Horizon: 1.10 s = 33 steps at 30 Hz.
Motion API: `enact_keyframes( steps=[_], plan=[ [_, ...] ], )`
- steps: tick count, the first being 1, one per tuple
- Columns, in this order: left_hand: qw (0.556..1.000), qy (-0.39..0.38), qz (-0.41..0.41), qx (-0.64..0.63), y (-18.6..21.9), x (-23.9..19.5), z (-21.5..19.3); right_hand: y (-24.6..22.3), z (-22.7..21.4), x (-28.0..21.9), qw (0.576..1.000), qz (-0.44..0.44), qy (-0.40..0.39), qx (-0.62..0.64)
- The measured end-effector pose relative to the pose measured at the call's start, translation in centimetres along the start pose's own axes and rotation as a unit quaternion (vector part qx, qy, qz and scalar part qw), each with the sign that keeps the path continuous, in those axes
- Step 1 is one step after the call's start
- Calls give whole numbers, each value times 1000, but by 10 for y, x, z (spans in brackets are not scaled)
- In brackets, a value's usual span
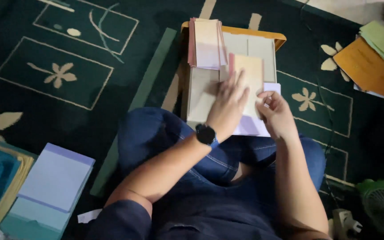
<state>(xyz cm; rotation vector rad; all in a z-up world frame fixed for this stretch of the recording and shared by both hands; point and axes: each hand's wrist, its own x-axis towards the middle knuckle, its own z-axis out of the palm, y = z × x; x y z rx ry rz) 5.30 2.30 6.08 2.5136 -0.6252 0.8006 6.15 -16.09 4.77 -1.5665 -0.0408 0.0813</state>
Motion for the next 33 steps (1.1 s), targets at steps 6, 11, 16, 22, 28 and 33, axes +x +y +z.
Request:
enact_keyframes(
  steps=[6, 11, 16, 22, 28, 33],
  plan=[
    [961, -19, -251, 115, -127, -15, 27, 14, 17, 105, 977, -73, 38, -196],
    [933, -89, -335, 94, -152, -36, 81, 24, 85, 193, 977, -63, 28, -202],
    [934, -107, -334, 65, -139, -20, 58, 56, 115, 245, 957, -1, 49, -287],
    [936, -89, -339, 40, -124, -10, 37, 50, 74, 177, 861, -219, 88, -451],
    [977, -56, -179, -104, -63, -15, 41, 9, -12, 35, 851, -218, 111, -464],
    [992, -89, -16, -87, -11, -26, 64, 101, -102, -18, 828, -170, 176, -504]
  ],
)
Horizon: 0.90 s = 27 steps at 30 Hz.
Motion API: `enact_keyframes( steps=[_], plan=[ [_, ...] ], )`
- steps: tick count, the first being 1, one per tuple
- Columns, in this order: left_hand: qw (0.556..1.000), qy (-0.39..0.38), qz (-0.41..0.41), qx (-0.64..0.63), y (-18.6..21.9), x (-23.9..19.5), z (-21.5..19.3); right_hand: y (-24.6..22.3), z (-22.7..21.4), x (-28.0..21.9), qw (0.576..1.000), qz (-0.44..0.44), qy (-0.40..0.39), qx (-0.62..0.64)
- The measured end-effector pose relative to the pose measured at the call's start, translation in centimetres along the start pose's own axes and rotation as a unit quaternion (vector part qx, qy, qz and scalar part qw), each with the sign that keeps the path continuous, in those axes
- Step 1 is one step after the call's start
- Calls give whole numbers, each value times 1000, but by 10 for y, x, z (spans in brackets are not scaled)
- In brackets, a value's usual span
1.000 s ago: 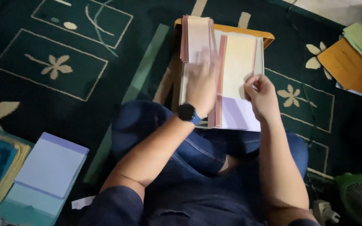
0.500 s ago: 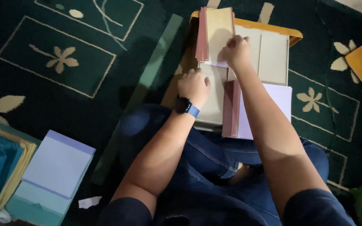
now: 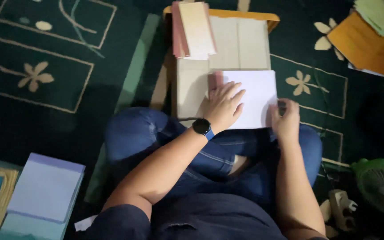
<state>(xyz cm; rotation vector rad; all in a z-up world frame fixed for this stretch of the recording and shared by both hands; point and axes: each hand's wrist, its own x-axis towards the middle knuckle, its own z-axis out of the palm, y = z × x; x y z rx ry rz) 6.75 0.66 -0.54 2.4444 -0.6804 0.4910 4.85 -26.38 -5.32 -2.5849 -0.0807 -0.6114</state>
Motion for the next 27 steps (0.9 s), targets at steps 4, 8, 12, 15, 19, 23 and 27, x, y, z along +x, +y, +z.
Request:
enact_keyframes(
  steps=[4, 8, 12, 15, 19, 23, 27],
  plan=[
    [997, 6, 78, -24, 5, 3, 22, -30, -17, -8, 996, 83, -28, 33],
    [996, -45, 81, 16, 2, -2, 23, -29, -12, -8, 984, 150, -92, 28],
    [992, -91, 78, 42, 3, -2, 19, -19, 2, -12, 973, 174, -142, 47],
    [992, -98, 74, 30, 0, -3, 21, -44, -13, -9, 972, 172, -158, 30],
    [993, -80, 80, 25, -6, -5, 29, -78, -42, 0, 977, 152, -147, 29],
    [997, -56, 59, 10, -8, -6, 36, -77, -52, -3, 970, 125, -99, 182],
    [998, -48, 46, -23, -4, -3, 27, -94, -55, -2, 852, 135, -101, 496]
  ],
)
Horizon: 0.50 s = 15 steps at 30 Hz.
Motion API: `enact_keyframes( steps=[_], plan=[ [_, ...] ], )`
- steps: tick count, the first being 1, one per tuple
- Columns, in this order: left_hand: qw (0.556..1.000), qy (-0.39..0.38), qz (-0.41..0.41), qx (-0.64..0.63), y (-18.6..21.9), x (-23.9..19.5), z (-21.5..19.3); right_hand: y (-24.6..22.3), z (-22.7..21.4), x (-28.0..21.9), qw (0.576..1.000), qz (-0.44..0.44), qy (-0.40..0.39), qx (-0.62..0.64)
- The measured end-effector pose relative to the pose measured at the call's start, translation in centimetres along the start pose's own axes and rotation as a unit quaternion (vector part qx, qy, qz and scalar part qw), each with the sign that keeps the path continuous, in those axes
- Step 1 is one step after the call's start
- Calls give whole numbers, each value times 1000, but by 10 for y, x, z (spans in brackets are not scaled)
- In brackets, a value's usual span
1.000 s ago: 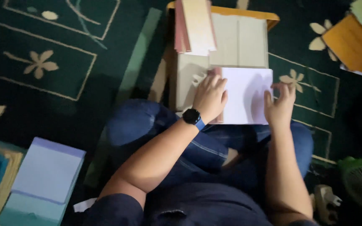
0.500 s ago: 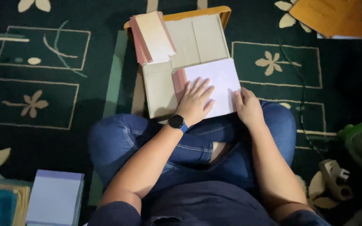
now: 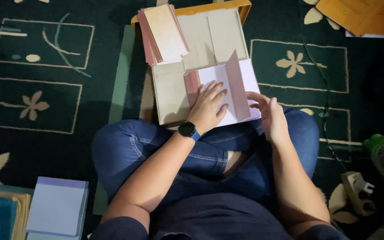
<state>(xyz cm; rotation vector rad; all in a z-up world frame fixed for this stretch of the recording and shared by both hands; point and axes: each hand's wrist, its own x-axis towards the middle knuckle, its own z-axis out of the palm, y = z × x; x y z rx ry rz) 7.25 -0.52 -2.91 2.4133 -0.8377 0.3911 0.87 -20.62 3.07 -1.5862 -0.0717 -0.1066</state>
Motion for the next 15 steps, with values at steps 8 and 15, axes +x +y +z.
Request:
enact_keyframes(
  steps=[8, 15],
  plan=[
    [985, 25, -66, -160, -17, 0, 23, 9, 7, 3, 966, -106, -102, -213],
    [974, 129, -126, -139, -27, -2, 20, 28, 15, 8, 950, -58, -62, -300]
  ],
)
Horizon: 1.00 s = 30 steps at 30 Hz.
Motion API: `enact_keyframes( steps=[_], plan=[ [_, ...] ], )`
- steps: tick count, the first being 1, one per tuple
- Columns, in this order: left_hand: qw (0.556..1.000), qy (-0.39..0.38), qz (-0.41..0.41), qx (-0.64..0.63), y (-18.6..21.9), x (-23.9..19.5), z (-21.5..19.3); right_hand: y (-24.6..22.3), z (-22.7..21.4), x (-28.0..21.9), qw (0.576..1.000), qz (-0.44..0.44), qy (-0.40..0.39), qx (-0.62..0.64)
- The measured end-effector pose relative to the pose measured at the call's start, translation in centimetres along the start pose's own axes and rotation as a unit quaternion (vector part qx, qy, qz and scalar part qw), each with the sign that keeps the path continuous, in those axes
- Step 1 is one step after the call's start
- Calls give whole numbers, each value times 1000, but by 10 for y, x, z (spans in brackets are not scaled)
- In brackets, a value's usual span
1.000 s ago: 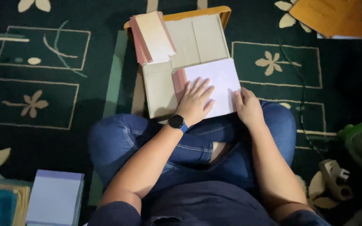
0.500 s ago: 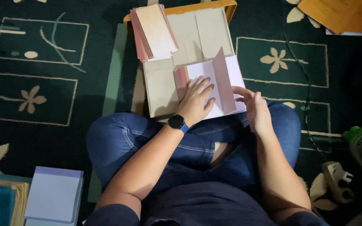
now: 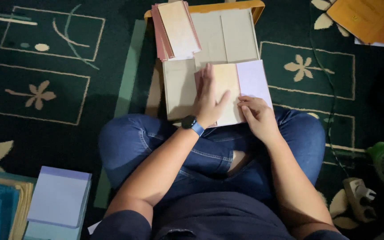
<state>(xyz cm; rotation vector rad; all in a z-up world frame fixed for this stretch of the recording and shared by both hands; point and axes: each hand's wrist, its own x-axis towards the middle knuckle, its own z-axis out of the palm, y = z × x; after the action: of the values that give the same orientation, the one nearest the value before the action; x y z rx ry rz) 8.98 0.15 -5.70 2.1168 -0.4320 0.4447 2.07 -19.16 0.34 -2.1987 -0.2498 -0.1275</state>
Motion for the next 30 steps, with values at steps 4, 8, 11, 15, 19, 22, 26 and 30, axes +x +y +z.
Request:
enact_keyframes(
  steps=[4, 8, 11, 15, 19, 22, 26, 30],
  plan=[
    [986, -98, 67, 114, 41, 6, -22, 2, 1, 3, 999, 15, 0, -35],
    [945, -208, 25, 251, 39, 1, -16, 2, 2, 4, 996, 10, -3, -88],
    [936, -229, 10, 266, 39, 3, -16, 6, 8, 7, 988, -31, -4, -151],
    [933, -241, 0, 267, 38, 1, -11, -4, 17, 14, 951, -74, 0, -301],
    [931, -247, -2, 268, 37, 2, -12, 23, 29, 36, 923, -89, 17, -374],
    [936, -247, -10, 250, 42, 4, -16, 53, 39, 49, 902, -80, -4, -425],
    [932, -249, -22, 263, 43, 6, -15, 43, 34, 39, 901, -97, -15, -422],
    [924, -260, -30, 277, 47, 6, -15, 49, 32, 28, 910, -145, -15, -388]
  ],
)
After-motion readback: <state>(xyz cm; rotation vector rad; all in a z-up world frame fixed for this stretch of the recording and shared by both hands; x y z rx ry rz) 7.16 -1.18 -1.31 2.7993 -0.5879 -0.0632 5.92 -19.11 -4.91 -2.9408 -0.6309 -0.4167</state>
